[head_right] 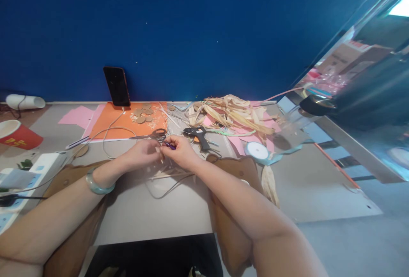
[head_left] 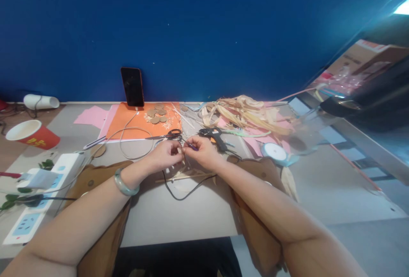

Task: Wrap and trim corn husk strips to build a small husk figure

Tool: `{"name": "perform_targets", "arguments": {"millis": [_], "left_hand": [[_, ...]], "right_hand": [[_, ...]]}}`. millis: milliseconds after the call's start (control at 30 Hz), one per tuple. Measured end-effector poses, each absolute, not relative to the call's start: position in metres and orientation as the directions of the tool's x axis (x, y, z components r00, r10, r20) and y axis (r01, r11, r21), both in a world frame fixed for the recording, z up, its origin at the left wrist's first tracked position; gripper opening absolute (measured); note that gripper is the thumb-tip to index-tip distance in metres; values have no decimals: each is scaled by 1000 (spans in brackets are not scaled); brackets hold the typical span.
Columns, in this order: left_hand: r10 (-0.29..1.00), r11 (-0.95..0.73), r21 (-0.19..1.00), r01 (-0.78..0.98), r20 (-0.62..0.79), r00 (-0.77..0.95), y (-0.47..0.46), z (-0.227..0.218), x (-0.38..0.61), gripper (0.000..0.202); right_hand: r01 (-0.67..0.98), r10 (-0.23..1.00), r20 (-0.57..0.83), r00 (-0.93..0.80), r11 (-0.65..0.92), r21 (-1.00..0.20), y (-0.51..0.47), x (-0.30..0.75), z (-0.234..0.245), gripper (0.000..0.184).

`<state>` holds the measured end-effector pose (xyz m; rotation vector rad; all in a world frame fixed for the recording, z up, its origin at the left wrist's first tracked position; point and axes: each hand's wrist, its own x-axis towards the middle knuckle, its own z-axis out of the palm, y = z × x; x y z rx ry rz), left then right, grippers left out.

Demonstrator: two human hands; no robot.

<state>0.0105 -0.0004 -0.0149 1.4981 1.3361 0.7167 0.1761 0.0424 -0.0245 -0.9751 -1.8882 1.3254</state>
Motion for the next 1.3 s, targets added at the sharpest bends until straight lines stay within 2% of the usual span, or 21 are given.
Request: {"name": "perform_targets", "arguments": {"millis": [200, 433, 633, 833, 1033, 1167, 1300], "left_hand": [[960, 98, 942, 321, -174, 217, 1, -14, 7, 4], [963, -24, 869, 495, -114, 245, -1, -18, 10, 8], [956, -40, 878, 477, -106, 275, -2, -13, 11, 8], [968, -63, 843, 535, -79, 238, -1, -15, 8, 7], [959, -72, 848, 526, -86, 269, -3, -12, 14, 15], [968, -76, 860, 504, -58, 245, -2, -15, 13, 8], [981, 9, 935, 353, -77, 177, 1, -18, 10, 7]], "right_hand": [[161, 876, 85, -475, 182, -970, 43, 177, -22, 17], [171, 830, 78, -552, 204, -964, 38, 177, -26, 18], [209, 828, 128, -546, 283, -936, 40, 177, -29, 14], [202, 859, 79, -506, 207, -957, 39, 177, -22, 16], [182, 824, 115, -555, 256, -949, 38, 176, -27, 14], [176, 836, 147, -529, 278, -944, 40, 176, -26, 13], [152, 882, 119, -455, 209, -966, 42, 178, -20, 13]]}}
